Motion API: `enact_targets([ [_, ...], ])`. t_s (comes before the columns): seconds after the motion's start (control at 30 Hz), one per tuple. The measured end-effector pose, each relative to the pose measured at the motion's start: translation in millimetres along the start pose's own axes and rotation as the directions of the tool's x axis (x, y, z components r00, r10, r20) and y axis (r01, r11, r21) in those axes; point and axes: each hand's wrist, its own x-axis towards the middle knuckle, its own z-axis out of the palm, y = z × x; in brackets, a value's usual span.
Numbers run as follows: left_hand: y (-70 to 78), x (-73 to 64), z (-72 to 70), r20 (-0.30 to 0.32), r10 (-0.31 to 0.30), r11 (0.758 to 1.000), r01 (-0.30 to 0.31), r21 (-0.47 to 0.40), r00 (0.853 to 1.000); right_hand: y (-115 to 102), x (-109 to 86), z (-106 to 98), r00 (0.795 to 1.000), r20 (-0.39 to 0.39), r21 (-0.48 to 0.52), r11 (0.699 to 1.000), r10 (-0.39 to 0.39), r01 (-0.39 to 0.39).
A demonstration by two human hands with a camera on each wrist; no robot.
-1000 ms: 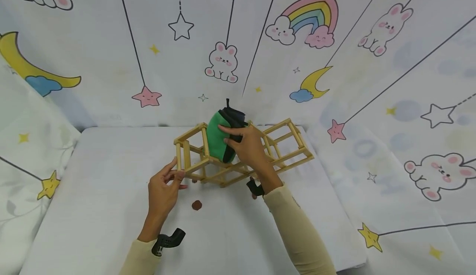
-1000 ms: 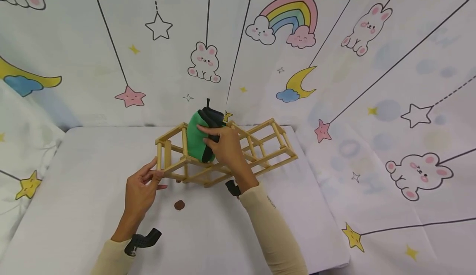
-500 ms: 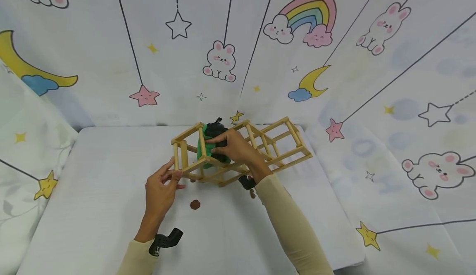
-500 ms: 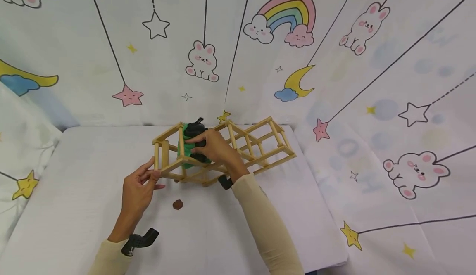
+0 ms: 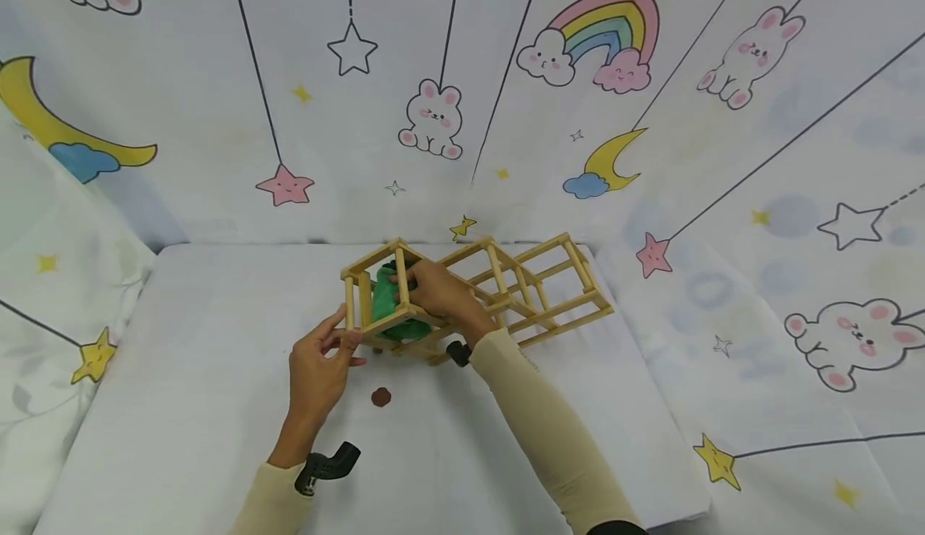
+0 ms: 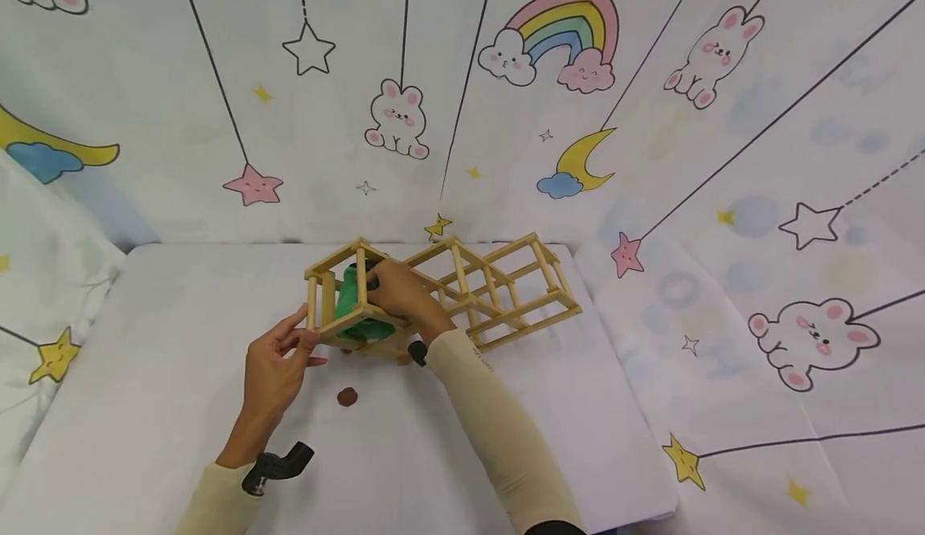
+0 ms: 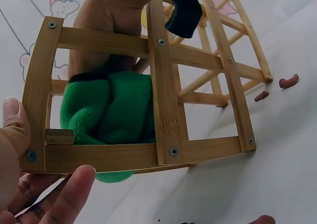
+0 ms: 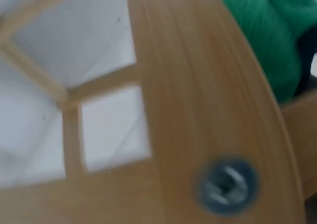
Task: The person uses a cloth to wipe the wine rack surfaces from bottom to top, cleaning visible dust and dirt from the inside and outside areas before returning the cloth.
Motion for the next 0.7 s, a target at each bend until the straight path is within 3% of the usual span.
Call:
enact_targets([
  [0.1,0.5,-0.4,-0.5,-0.002,-0.003,1.0,0.003,0.004,1.0,-6,1.1,-3,0.998,0.022,-0.116,0.992,0.055,-0.052],
  [0.3,-1.1,0.3,-0.4,0.0,0.008,1.0,-0.008,-0.007,1.0,-2,3.7,-5,0.998,0.061,-0.062,0.998,-0.007,0.011],
  [0.5,-0.7,-0.6,3.0,-0.022,-0.004,1.0,0.004,0.011,1.0,-2,7.3,-11,0.986,0.168,-0.277,0.959,-0.008,0.055],
  [0.7,1.0,0.3,0.6,-0.034,0.005,1.0,-0.004,0.028,0.999,-6,4.3,-13,0.997,0.064,-0.229,0.973,0.04,-0.024],
])
